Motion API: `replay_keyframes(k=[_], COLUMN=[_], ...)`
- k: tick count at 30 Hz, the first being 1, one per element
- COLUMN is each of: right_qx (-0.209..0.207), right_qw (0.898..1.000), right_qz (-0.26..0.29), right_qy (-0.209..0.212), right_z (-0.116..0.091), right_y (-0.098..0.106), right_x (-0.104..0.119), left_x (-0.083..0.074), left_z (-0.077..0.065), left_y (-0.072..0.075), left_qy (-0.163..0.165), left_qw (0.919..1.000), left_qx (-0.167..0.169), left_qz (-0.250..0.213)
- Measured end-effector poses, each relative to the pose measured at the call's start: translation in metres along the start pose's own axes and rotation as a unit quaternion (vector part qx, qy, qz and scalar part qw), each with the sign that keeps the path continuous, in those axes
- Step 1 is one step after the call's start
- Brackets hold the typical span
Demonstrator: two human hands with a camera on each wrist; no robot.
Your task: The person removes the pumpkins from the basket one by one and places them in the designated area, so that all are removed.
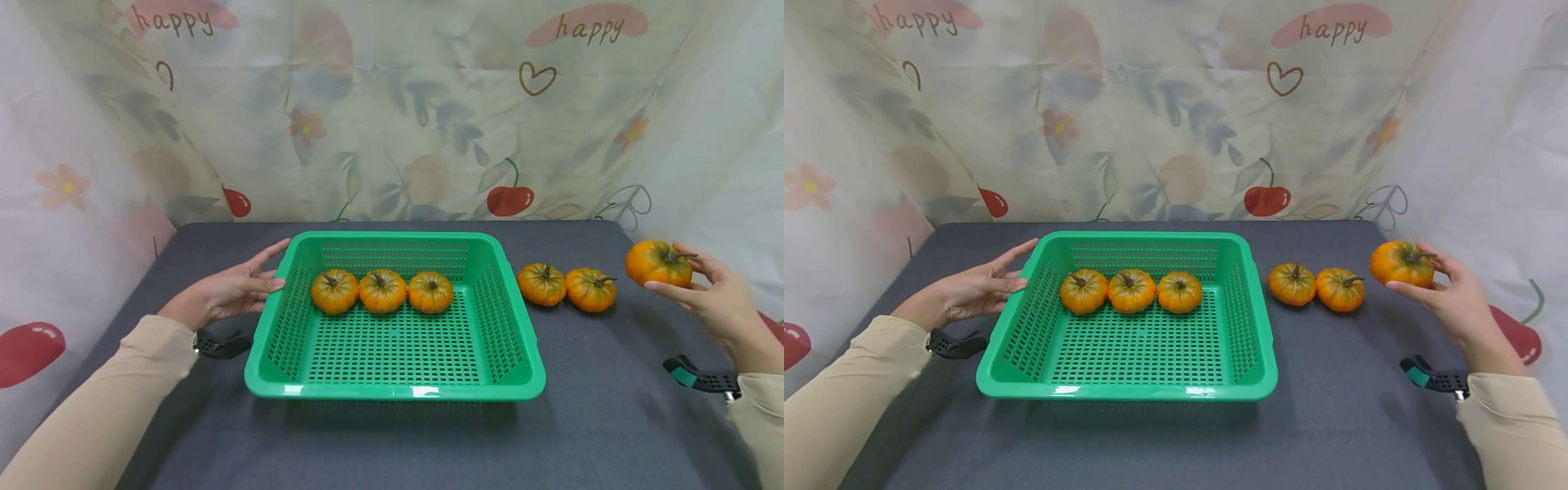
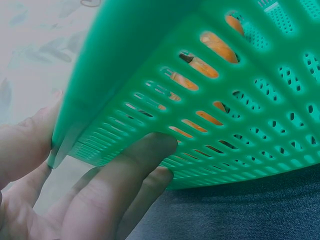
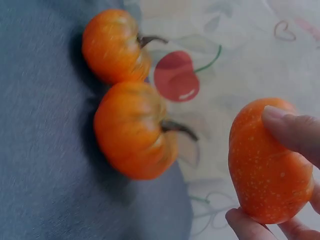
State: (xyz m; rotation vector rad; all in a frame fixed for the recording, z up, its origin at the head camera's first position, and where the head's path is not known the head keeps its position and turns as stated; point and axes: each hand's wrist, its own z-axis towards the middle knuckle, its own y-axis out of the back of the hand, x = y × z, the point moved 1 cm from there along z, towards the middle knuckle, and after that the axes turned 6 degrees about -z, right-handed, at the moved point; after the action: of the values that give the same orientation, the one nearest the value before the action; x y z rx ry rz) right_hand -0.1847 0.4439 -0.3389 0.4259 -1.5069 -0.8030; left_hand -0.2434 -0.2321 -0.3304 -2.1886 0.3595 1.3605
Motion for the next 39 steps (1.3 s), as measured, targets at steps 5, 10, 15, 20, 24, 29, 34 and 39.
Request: replay_keyframes(k=[5,10,15,20,24,29,34,39], right_qx=[0.009,0.037,0.068,0.086,0.101,0.108,0.114,0.112], right_qw=[1.0,0.998,0.995,0.994,0.992,0.989,0.988,0.989], right_qz=[-0.019,-0.046,-0.064,-0.067,-0.068,-0.092,-0.099,-0.092], right_qy=[-0.021,-0.021,-0.02,-0.032,-0.042,-0.041,-0.042,-0.043], right_z=[0.007,0.012,0.017,0.02,0.02,0.02,0.021,0.023], right_y=[-0.004,-0.007,-0.009,-0.012,-0.015,-0.016,-0.017,-0.017], right_x=[-0.014,-0.024,-0.034,-0.038,-0.04,-0.043,-0.045,-0.046], left_x=[0.0,0.0,0.0,0.0,0.001,0.0,0.0,0.0], left_z=[0.0,0.0,0.0,0.001,0.0,0.0,0.001,0.0], left_y=[0.0,0.0,0.0,0.0,0.0,0.0,0.0,0.0], left_qy=[0.0,0.001,0.001,0.0,-0.002,-0.001,-0.001,-0.001], left_qw=[1.0,1.0,1.0,1.0,1.0,1.0,1.0,1.0], left_qx=[-0.001,0.0,0.007,0.004,0.003,0.003,0.002,0.003], left_qz=[0.001,-0.002,-0.007,-0.003,0.001,-0.001,-0.004,-0.004])
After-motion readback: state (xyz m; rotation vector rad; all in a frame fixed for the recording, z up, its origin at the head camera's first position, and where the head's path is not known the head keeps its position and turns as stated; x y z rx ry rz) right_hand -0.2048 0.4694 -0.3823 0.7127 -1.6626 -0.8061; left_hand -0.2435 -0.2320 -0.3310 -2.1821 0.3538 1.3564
